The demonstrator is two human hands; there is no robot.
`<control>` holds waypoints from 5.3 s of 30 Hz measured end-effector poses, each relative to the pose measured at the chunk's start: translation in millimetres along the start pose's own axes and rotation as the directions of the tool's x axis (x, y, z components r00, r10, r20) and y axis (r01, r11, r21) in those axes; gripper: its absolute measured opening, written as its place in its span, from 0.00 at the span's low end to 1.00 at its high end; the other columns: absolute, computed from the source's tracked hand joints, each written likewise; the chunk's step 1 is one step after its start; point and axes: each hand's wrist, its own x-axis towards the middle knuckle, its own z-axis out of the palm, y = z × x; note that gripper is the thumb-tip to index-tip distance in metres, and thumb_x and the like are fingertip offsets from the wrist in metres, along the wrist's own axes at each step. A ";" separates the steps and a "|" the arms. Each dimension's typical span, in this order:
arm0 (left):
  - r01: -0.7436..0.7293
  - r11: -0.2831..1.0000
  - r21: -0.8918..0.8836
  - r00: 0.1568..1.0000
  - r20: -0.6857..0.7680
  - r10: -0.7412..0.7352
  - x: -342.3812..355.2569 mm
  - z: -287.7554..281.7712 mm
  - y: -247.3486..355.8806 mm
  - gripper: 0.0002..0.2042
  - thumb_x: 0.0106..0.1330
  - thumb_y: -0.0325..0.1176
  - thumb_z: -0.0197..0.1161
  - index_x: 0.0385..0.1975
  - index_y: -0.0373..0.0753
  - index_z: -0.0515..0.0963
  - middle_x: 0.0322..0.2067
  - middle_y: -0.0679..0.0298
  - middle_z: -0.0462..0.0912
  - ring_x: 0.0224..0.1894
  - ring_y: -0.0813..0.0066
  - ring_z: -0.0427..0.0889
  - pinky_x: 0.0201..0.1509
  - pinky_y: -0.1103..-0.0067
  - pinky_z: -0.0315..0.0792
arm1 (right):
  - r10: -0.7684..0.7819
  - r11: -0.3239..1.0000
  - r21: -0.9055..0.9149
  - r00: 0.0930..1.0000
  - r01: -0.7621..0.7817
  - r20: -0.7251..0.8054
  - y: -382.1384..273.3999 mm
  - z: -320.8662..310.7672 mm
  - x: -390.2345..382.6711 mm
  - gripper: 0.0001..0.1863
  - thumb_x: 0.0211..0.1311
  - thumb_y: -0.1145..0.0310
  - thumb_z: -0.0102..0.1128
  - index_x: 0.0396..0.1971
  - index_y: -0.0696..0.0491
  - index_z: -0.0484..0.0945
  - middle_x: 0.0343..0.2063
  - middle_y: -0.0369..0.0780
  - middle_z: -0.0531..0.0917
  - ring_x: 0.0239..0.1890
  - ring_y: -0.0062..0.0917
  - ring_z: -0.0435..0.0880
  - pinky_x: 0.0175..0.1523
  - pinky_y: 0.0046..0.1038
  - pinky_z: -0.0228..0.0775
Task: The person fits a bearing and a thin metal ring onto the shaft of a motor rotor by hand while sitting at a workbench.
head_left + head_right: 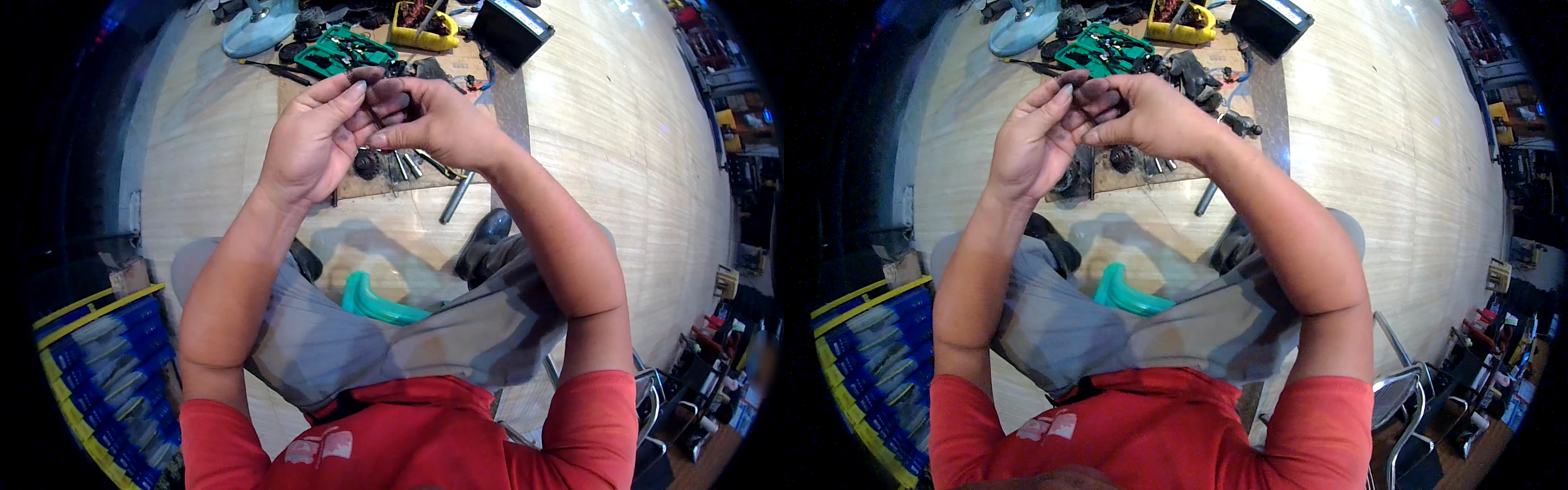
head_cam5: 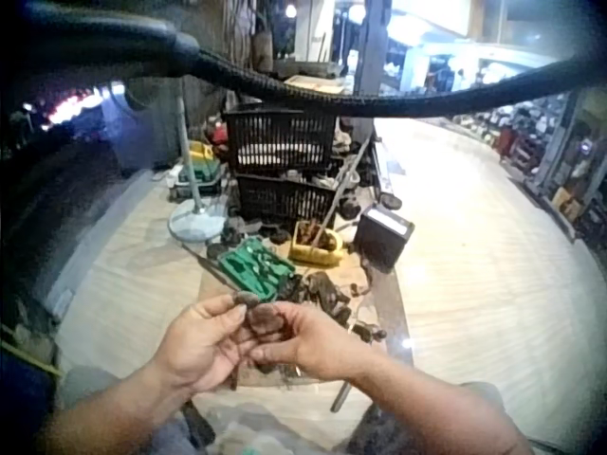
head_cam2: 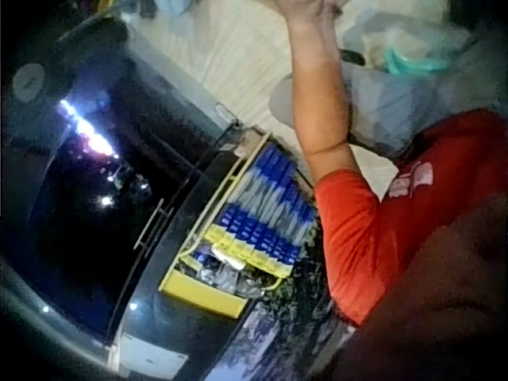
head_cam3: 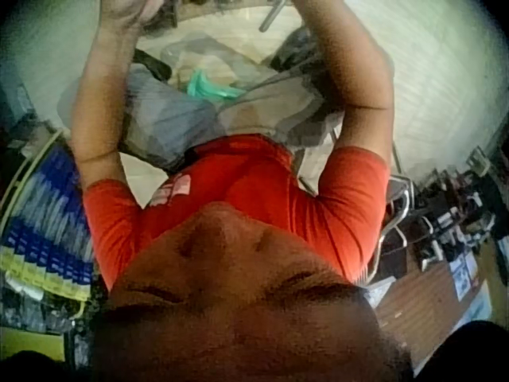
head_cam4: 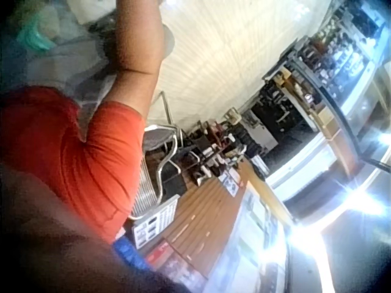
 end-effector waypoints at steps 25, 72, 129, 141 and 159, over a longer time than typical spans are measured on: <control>0.413 0.694 0.590 0.902 -0.157 -0.403 -6.5 12.9 27.9 0.13 0.68 0.29 0.54 0.49 0.28 0.74 0.41 0.56 0.83 0.39 0.71 0.83 0.46 0.75 0.78 | -0.169 0.423 -0.900 0.985 0.108 0.039 -1.7 -28.4 -2.4 0.10 0.56 0.63 0.63 0.28 0.54 0.79 0.28 0.46 0.82 0.37 0.44 0.81 0.40 0.44 0.71; -0.032 0.981 0.191 0.944 -0.316 0.093 6.1 -30.7 28.7 0.10 0.72 0.27 0.50 0.47 0.32 0.74 0.43 0.53 0.81 0.48 0.60 0.81 0.55 0.64 0.77 | 0.438 0.843 0.266 0.884 -0.468 0.165 15.6 7.5 1.6 0.09 0.64 0.72 0.59 0.38 0.64 0.78 0.31 0.45 0.85 0.30 0.28 0.87 0.36 0.28 0.82; -0.152 0.961 0.231 0.960 -0.196 0.199 10.4 -6.4 21.1 0.09 0.71 0.26 0.52 0.46 0.32 0.75 0.35 0.57 0.82 0.39 0.66 0.82 0.49 0.70 0.78 | -0.189 0.614 -0.787 0.979 0.055 -0.079 -27.1 -6.0 -22.5 0.41 0.54 0.52 0.68 0.63 0.57 0.64 0.54 0.51 0.76 0.56 0.43 0.75 0.60 0.45 0.65; 0.117 0.816 0.566 0.992 -0.035 -0.119 -5.1 19.6 18.5 0.07 0.68 0.25 0.56 0.43 0.33 0.76 0.32 0.61 0.83 0.33 0.75 0.83 0.39 0.79 0.77 | -0.301 0.876 -0.427 0.946 0.226 -0.118 -37.9 -3.8 -20.4 0.13 0.65 0.73 0.58 0.48 0.59 0.79 0.36 0.38 0.83 0.37 0.17 0.80 0.44 0.22 0.73; 0.018 0.679 0.734 0.957 -0.209 0.201 -2.4 10.8 -8.9 0.06 0.70 0.28 0.56 0.38 0.33 0.78 0.29 0.66 0.82 0.27 0.81 0.78 0.31 0.83 0.73 | -0.051 0.958 -0.281 0.936 -0.052 -0.348 -33.5 6.3 -10.0 0.09 0.63 0.68 0.60 0.30 0.60 0.77 0.19 0.40 0.79 0.23 0.22 0.77 0.30 0.27 0.69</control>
